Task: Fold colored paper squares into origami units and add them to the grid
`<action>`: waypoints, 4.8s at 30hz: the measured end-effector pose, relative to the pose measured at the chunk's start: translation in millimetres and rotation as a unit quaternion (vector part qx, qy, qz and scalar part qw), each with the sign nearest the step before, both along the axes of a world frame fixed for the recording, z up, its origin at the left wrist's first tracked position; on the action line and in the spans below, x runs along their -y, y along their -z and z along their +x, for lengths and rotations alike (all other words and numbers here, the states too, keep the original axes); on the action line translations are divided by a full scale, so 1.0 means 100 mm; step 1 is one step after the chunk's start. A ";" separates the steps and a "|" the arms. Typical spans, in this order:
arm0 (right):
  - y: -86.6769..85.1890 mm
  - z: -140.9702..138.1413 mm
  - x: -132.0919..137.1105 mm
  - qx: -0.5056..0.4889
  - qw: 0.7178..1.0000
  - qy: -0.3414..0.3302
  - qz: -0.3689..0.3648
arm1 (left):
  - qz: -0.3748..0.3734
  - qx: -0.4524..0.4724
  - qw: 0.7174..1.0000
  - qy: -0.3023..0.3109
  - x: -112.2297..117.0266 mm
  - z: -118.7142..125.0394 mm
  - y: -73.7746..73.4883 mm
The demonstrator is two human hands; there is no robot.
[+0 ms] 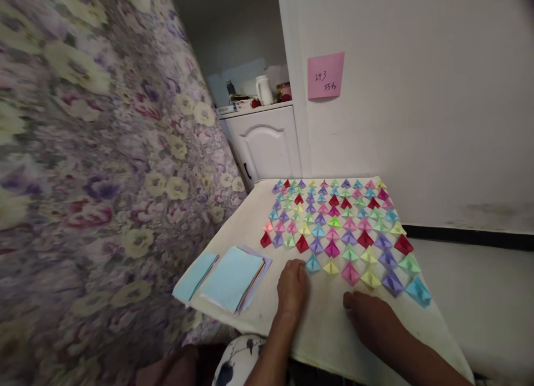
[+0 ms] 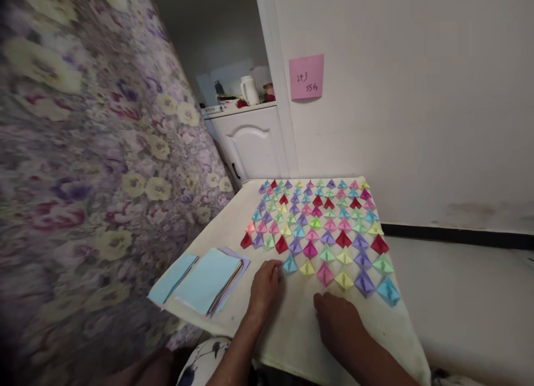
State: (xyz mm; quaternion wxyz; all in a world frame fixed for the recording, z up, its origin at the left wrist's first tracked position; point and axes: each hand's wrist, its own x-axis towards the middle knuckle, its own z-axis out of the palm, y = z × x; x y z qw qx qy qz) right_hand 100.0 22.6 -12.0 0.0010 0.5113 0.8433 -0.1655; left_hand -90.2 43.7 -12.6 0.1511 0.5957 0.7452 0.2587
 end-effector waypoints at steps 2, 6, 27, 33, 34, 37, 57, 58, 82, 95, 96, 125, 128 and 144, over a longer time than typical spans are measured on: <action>0.04 0.00 0.00 -0.001 1.000 -0.002 0.001 | 0.006 -0.007 1.000 -0.002 0.06 -0.03 -0.04; 0.12 0.02 0.00 -0.009 1.000 -0.003 0.010 | 0.023 -0.018 1.000 0.002 0.21 -0.11 -0.10; 0.24 0.05 -0.09 0.000 1.000 -0.019 0.013 | -0.027 -0.099 0.988 -0.116 0.76 -1.30 -0.09; 0.22 0.04 -0.09 0.000 1.000 -0.017 0.014 | -0.039 -0.122 0.984 -0.124 0.72 -1.30 -0.03; 0.22 0.04 -0.09 -0.001 1.000 -0.016 0.014 | -0.039 -0.122 0.984 -0.122 0.72 -1.31 -0.03; 0.22 0.04 -0.09 -0.001 1.000 -0.016 0.015 | -0.040 -0.113 0.985 -0.121 0.73 -1.34 -0.01; 0.34 0.06 -0.12 0.000 1.000 -0.012 0.026 | -0.012 -0.072 0.991 -0.108 0.74 -1.46 0.07; 0.34 0.05 -0.12 0.000 1.000 -0.012 0.025 | -0.010 -0.072 0.992 -0.108 0.74 -1.47 0.08; 0.30 -0.06 -0.06 0.010 0.999 -0.009 0.032 | -0.017 -0.102 0.988 -0.113 0.76 -1.50 0.04; 0.26 -0.07 -0.05 0.004 0.999 -0.009 0.031 | 0.004 -0.076 0.991 -0.106 0.78 -1.59 0.05; 0.26 -0.08 -0.05 0.001 1.000 -0.008 0.028 | 0.010 -0.075 0.992 -0.105 0.78 -1.59 0.05; -0.28 -0.12 0.06 -0.628 0.589 0.126 -0.492 | 0.393 -0.197 0.818 0.371 1.15 -0.09 -0.24; -0.31 -0.05 0.02 -0.610 0.641 0.064 -0.462 | 0.389 -0.199 0.824 0.361 1.12 -0.08 -0.24; -0.36 0.28 0.10 -0.648 0.693 0.127 -0.289 | 0.132 0.368 0.920 -0.005 0.79 -0.19 -0.25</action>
